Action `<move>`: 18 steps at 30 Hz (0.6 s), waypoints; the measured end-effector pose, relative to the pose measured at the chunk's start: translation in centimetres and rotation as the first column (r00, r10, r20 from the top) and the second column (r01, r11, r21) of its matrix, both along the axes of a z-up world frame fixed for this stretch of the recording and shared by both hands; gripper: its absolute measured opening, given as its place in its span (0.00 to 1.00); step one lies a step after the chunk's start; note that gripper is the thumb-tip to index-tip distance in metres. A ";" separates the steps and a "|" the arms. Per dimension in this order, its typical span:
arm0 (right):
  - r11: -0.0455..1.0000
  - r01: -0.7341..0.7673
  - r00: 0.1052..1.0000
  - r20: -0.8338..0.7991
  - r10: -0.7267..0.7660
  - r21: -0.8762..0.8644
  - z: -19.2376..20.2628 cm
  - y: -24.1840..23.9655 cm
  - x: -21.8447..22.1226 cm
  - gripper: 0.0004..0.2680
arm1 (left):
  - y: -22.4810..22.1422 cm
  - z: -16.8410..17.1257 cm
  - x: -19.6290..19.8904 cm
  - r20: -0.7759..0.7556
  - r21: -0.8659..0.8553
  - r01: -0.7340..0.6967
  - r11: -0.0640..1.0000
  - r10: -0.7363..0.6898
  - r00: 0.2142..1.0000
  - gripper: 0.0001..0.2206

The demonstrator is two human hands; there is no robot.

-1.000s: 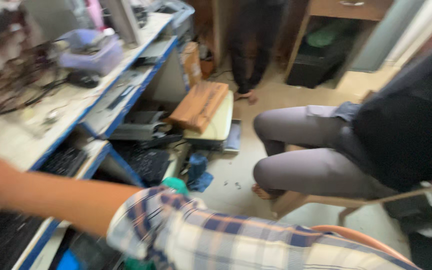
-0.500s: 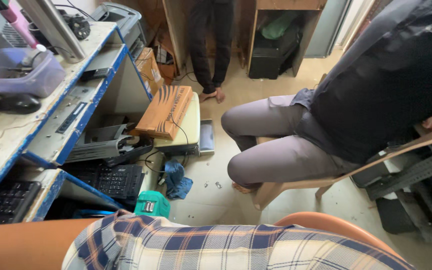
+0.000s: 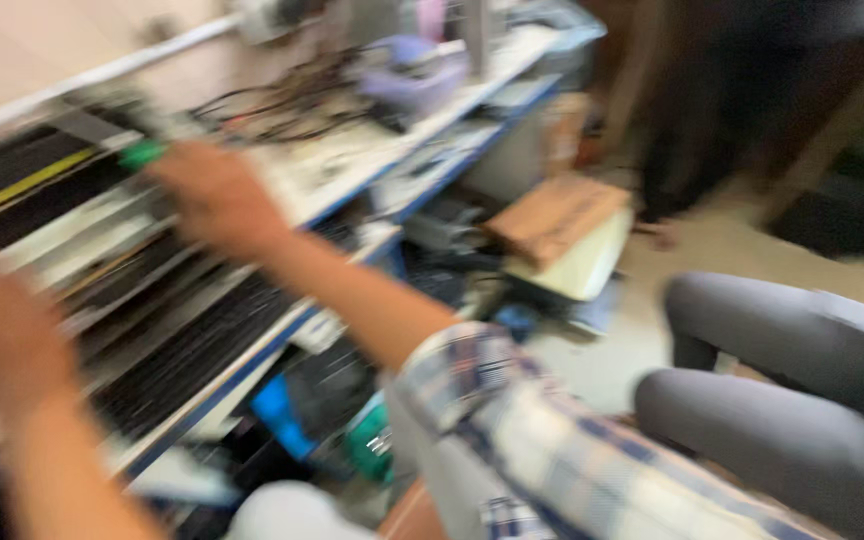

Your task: The person disassembles a printer using a screwdriver. They remove screws, detach a metal cover, and manipulate internal components on a cluttered workbench.

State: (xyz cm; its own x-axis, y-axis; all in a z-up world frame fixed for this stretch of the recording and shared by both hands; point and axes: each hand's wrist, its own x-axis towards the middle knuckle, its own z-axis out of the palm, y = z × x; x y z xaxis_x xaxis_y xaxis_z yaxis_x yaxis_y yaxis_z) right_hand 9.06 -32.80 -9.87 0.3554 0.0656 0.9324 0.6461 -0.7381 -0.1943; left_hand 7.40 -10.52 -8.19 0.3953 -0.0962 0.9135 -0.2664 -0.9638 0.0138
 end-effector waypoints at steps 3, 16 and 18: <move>0.999 0.012 0.994 0.105 -0.016 0.040 1.1 0.5 -2.3 0.13 | 3.3 0.6 -1.4 0.026 0.023 -0.051 0.998 0.051 0.998 0.04; 0.997 0.032 0.996 0.085 -0.026 -0.069 3.6 0.8 -5.8 0.09 | 2.5 2.8 -4.4 0.074 -0.041 0.222 0.974 -0.219 0.973 0.03; 0.997 0.035 0.994 0.105 -0.027 -0.074 3.8 0.9 -5.9 0.08 | 2.6 3.0 -4.6 0.104 -0.018 0.235 0.972 -0.232 0.967 0.03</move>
State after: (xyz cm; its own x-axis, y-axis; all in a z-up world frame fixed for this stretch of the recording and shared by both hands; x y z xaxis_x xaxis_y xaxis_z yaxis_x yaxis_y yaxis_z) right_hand 3.12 -31.90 -6.07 0.2597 0.1277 0.9572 0.6367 -0.7679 -0.0703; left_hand 2.77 -7.95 -5.19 0.2709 -0.1471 0.9513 -0.4850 -0.8745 0.0029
